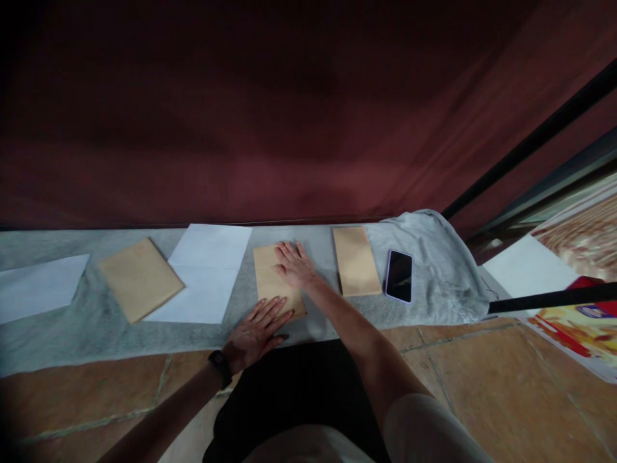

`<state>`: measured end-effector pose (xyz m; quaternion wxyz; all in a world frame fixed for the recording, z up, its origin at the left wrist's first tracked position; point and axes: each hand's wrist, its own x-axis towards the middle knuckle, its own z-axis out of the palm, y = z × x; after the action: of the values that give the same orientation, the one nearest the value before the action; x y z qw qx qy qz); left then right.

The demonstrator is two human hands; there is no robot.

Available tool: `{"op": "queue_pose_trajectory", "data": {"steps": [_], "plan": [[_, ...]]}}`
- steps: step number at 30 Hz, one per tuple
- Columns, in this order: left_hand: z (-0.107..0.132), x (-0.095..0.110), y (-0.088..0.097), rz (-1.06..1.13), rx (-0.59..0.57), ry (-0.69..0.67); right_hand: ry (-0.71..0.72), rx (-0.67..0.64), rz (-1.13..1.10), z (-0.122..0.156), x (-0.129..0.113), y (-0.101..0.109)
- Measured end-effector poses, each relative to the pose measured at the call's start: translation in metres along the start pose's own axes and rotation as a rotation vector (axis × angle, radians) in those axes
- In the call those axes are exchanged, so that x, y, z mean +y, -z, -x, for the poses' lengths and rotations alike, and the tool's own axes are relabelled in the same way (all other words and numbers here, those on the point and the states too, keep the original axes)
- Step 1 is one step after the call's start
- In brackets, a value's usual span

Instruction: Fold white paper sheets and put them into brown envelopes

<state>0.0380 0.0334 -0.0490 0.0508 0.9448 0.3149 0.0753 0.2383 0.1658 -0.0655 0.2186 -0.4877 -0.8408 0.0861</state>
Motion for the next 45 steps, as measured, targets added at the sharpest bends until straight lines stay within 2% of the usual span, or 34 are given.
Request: {"op": "queue_pose_trajectory", "data": {"steps": [7,15,18,23,25,27,31,33,36,39,45], "plan": [[0.002,-0.002,-0.005,-0.054,0.011,-0.039,0.086,-0.154,0.093,0.058,-0.018,0.015],[0.011,0.002,-0.001,0.015,-0.010,-0.061,0.200,-0.181,0.073,0.127,-0.034,0.041],[0.016,0.008,-0.008,0.025,0.015,-0.003,0.200,-0.183,0.052,0.145,-0.040,0.048],[0.019,0.025,-0.013,0.071,0.124,0.164,0.149,-0.158,0.041,0.159,-0.048,0.050],[0.008,0.022,-0.009,0.114,0.150,0.195,0.138,-0.155,0.039,0.161,-0.049,0.049],[-0.012,0.010,-0.004,0.147,0.164,0.215,0.129,-0.161,0.037,0.161,-0.049,0.047],[-0.069,-0.033,0.004,0.092,0.133,0.301,0.130,-0.179,0.011,0.159,-0.049,0.049],[-0.096,-0.054,0.004,0.073,0.080,0.347,0.131,-0.180,-0.012,0.158,-0.049,0.051],[-0.126,-0.075,-0.002,0.042,0.063,0.446,0.134,-0.177,-0.042,0.157,-0.049,0.052],[-0.141,-0.085,-0.010,0.010,0.039,0.469,0.129,-0.171,-0.066,0.156,-0.047,0.050],[-0.144,-0.087,-0.019,-0.005,-0.012,0.331,0.119,-0.176,-0.089,0.157,-0.046,0.048]]}}
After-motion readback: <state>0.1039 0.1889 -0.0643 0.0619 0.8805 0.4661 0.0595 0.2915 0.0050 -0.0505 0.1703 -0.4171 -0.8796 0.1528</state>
